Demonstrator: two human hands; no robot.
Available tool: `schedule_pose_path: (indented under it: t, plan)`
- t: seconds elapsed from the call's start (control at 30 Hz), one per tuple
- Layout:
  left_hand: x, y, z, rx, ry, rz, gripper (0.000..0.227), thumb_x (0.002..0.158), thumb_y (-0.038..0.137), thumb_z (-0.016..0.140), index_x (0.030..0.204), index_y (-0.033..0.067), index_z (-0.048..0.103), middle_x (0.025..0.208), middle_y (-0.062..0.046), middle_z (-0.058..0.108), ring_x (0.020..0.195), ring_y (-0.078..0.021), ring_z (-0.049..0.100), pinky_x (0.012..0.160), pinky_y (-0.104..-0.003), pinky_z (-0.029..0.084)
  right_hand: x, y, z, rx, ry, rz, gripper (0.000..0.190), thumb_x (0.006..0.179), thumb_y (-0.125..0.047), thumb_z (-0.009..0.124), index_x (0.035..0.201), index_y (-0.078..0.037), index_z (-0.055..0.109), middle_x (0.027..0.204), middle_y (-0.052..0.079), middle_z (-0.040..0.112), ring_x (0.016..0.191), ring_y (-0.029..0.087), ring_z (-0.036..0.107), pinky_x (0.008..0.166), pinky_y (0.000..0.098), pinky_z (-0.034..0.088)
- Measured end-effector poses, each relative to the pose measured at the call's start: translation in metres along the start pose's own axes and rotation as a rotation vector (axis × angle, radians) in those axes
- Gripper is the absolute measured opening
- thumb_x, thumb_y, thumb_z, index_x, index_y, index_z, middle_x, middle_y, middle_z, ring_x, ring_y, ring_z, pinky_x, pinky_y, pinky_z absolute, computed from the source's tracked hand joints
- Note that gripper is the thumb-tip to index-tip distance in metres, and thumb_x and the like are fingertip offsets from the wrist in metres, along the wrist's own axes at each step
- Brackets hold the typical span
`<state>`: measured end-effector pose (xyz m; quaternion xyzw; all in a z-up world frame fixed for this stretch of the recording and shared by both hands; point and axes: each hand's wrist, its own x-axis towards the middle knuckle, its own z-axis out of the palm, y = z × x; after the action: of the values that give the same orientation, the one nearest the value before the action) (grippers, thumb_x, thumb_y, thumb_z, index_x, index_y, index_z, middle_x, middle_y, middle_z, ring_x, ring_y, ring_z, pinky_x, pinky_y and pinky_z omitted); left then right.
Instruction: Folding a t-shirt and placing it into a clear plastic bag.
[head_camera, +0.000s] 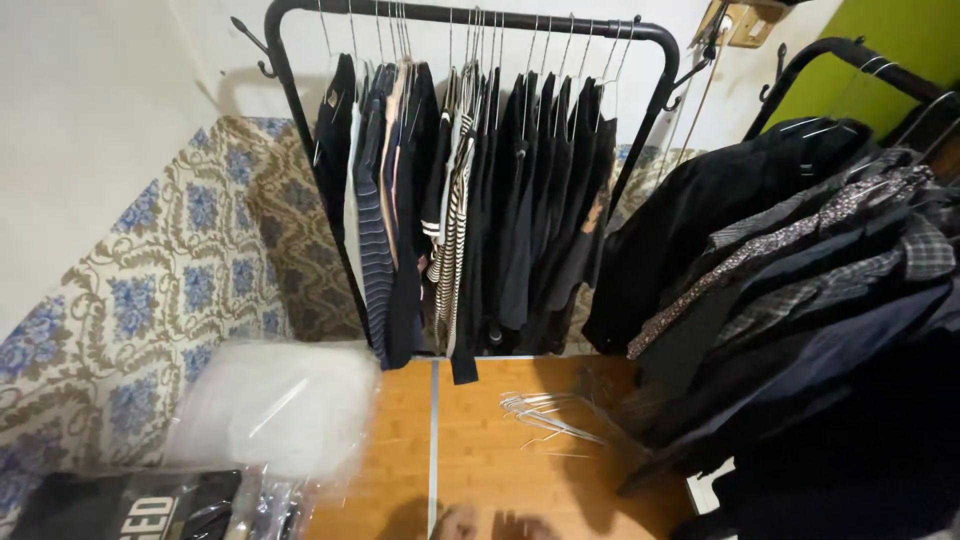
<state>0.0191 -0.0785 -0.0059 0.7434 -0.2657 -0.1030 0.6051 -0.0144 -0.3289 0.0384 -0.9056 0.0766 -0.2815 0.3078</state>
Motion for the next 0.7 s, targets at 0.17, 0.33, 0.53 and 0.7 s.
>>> schedule_pose_path:
  t: [0.17,0.33,0.53,0.7]
  plan:
    - [0.146,0.101,-0.024,-0.047,-0.069,-0.043,0.023,0.095,0.013,0.065,0.117,0.0067,0.067,0.111,-0.005,0.073,0.101,-0.0164,0.070,0.087,-0.031,0.057,0.108,0.005,-0.054,-0.059,-0.006,0.035,0.050,0.082,-0.011,0.070,0.128,0.003,0.056,0.120,0.027,0.063,0.111,0.045,0.061,0.094,0.0474,0.050]
    - [0.241,0.203,-0.034,0.015,-0.106,0.137,0.023,0.096,0.011,0.064,0.119,0.0066,0.065,0.110,-0.007,0.071,0.100,-0.0179,0.071,0.086,-0.032,0.057,0.269,-0.066,-0.138,0.034,0.077,0.022,0.036,0.091,-0.010,0.065,0.127,-0.005,0.060,0.110,0.017,0.066,0.101,0.036,0.067,0.093,0.0416,0.055]
    - [0.298,0.312,-0.040,0.129,-0.066,0.329,0.022,0.092,0.008,0.067,0.114,0.0073,0.068,0.110,-0.009,0.068,0.094,-0.0238,0.072,0.083,-0.036,0.057,0.398,-0.136,-0.219,-0.080,0.422,-0.289,0.040,0.091,-0.008,0.068,0.129,0.000,0.056,0.135,0.024,0.054,0.126,0.044,0.055,0.109,0.0452,0.046]
    - [0.338,0.362,-0.020,0.172,-0.059,0.377,0.022,0.092,0.010,0.068,0.114,0.0080,0.068,0.111,-0.009,0.067,0.095,-0.0249,0.071,0.084,-0.036,0.057,0.456,-0.082,-0.240,-0.118,0.352,-0.168,0.044,0.091,-0.018,0.074,0.132,-0.007,0.063,0.137,0.026,0.058,0.128,0.043,0.056,0.108,0.0449,0.046]
